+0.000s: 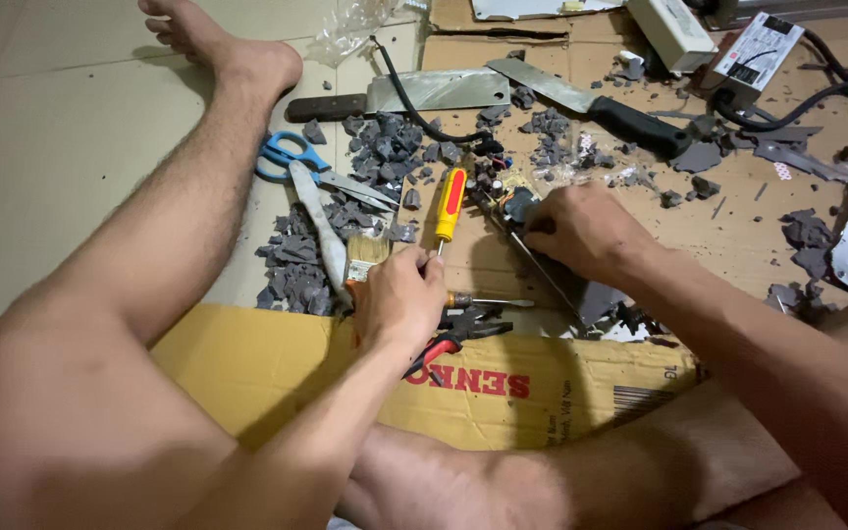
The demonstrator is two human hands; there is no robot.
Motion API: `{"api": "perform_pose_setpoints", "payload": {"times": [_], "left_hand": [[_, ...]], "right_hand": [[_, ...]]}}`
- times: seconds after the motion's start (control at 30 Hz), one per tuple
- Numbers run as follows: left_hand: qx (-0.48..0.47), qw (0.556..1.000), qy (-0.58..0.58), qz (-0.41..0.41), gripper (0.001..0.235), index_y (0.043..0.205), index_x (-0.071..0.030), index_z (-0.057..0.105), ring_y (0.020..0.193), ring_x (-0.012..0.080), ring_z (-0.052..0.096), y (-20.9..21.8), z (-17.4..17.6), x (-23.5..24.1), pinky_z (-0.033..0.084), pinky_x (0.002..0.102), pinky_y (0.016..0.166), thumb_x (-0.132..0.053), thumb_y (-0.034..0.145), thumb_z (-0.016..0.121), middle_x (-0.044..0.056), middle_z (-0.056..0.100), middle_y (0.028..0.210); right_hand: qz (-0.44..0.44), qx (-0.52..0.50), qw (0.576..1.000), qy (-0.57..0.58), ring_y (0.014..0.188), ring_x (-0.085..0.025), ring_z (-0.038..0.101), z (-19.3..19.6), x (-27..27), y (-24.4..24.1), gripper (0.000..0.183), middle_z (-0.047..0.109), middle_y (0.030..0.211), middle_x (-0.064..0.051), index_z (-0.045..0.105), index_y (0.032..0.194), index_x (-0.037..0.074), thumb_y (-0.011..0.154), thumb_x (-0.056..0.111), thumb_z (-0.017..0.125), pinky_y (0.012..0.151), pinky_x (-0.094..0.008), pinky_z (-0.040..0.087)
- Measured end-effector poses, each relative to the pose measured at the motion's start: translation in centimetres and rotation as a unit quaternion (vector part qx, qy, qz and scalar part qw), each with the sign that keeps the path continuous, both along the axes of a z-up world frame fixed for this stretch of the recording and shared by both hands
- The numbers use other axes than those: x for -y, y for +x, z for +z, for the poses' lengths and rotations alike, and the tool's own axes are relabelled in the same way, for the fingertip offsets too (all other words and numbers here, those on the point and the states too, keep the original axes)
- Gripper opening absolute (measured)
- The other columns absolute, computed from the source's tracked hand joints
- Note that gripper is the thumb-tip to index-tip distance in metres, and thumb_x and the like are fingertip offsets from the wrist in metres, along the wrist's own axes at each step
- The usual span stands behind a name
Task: The person sits on the floor and uses a screwdriver to remove screws from a black electronic component. They also use pliers to pull and separate parts of the device, which is placed on a cardboard sheet surrounded by debris and other tools.
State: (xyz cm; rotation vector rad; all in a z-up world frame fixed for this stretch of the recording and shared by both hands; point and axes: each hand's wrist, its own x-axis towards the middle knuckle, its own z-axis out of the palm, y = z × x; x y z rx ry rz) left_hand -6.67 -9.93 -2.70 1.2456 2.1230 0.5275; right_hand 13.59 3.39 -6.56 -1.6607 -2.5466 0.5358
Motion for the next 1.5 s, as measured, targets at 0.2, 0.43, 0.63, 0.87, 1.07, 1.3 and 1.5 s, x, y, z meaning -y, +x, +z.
{"api": "perform_pose_setpoints", "payload": {"times": [0.2,0.43,0.63,0.87,1.07,1.3,1.5], "left_hand": [[0.003,1.0,-0.006,-0.003,0.036,0.104,-0.015,0.076,0.112,0.0401,0.068,-0.1,0.2,0.0,0.054,0.052,0.094,-0.039,0.093,0.051,0.017,0.076,0.105],[0.008,1.0,0.016,-0.003,0.034,0.101,-0.013,0.077,0.11,0.0417,0.068,-0.2,0.3,0.2,0.055,0.053,0.091,-0.037,0.092,0.053,0.019,0.076,0.101],[0.005,1.0,-0.001,0.001,0.034,0.099,-0.015,0.077,0.111,0.0397,0.069,-0.1,0.2,0.2,0.055,0.05,0.092,-0.038,0.091,0.053,0.017,0.076,0.1],[0.008,1.0,0.001,0.002,0.035,0.097,-0.015,0.077,0.109,0.0402,0.069,0.0,0.2,0.2,0.056,0.051,0.09,-0.038,0.089,0.052,0.018,0.076,0.098],[0.01,1.0,-0.011,-0.009,0.035,0.099,-0.015,0.077,0.109,0.0413,0.069,0.2,0.9,0.5,0.055,0.052,0.091,-0.037,0.089,0.052,0.019,0.076,0.098],[-0.014,1.0,-0.003,-0.017,0.034,0.097,-0.011,0.077,0.107,0.0435,0.07,0.2,-2.0,-0.8,0.055,0.054,0.09,-0.032,0.09,0.052,0.022,0.075,0.097],[0.068,0.997,-0.028,-0.032,0.033,0.089,-0.018,0.081,0.106,0.0337,0.071,-0.5,-4.3,-2.3,0.058,0.046,0.087,-0.042,0.083,0.059,0.01,0.077,0.096]], "right_hand": [[0.097,-0.054,0.993,0.045,0.09,-0.035,0.074,1.1,0.8,1.3,0.02,0.075,0.093,-0.014,0.081,0.098,0.019,0.084,0.031,0.073,0.08,-0.047,0.063],[0.104,-0.068,0.991,0.038,0.094,-0.04,0.072,4.4,3.9,0.4,0.025,0.068,0.102,-0.024,0.077,0.112,0.008,0.091,0.017,0.067,0.077,-0.048,0.065],[0.138,-0.06,0.986,0.066,0.089,-0.037,0.073,3.9,4.2,1.0,0.026,0.068,0.102,-0.023,0.079,0.111,0.008,0.09,0.018,0.068,0.071,-0.044,0.066],[0.122,-0.102,0.983,0.095,0.079,-0.038,0.074,0.9,0.8,1.7,0.02,0.071,0.086,-0.023,0.081,0.099,0.006,0.085,0.02,0.075,0.064,-0.044,0.064],[0.146,-0.016,0.989,0.031,0.08,-0.03,0.075,1.3,-0.3,0.4,0.017,0.075,0.09,-0.015,0.083,0.099,0.015,0.083,0.02,0.078,0.071,-0.038,0.065],[0.224,0.023,0.974,0.023,0.086,-0.032,0.076,2.7,-1.1,-0.9,0.015,0.073,0.095,-0.014,0.078,0.096,0.012,0.082,0.016,0.074,0.073,-0.043,0.066],[0.006,-0.028,0.998,-0.063,0.092,-0.031,0.075,3.2,-0.8,1.0,0.031,0.077,0.095,-0.011,0.078,0.1,0.014,0.083,0.04,0.078,0.082,-0.049,0.062]]}}
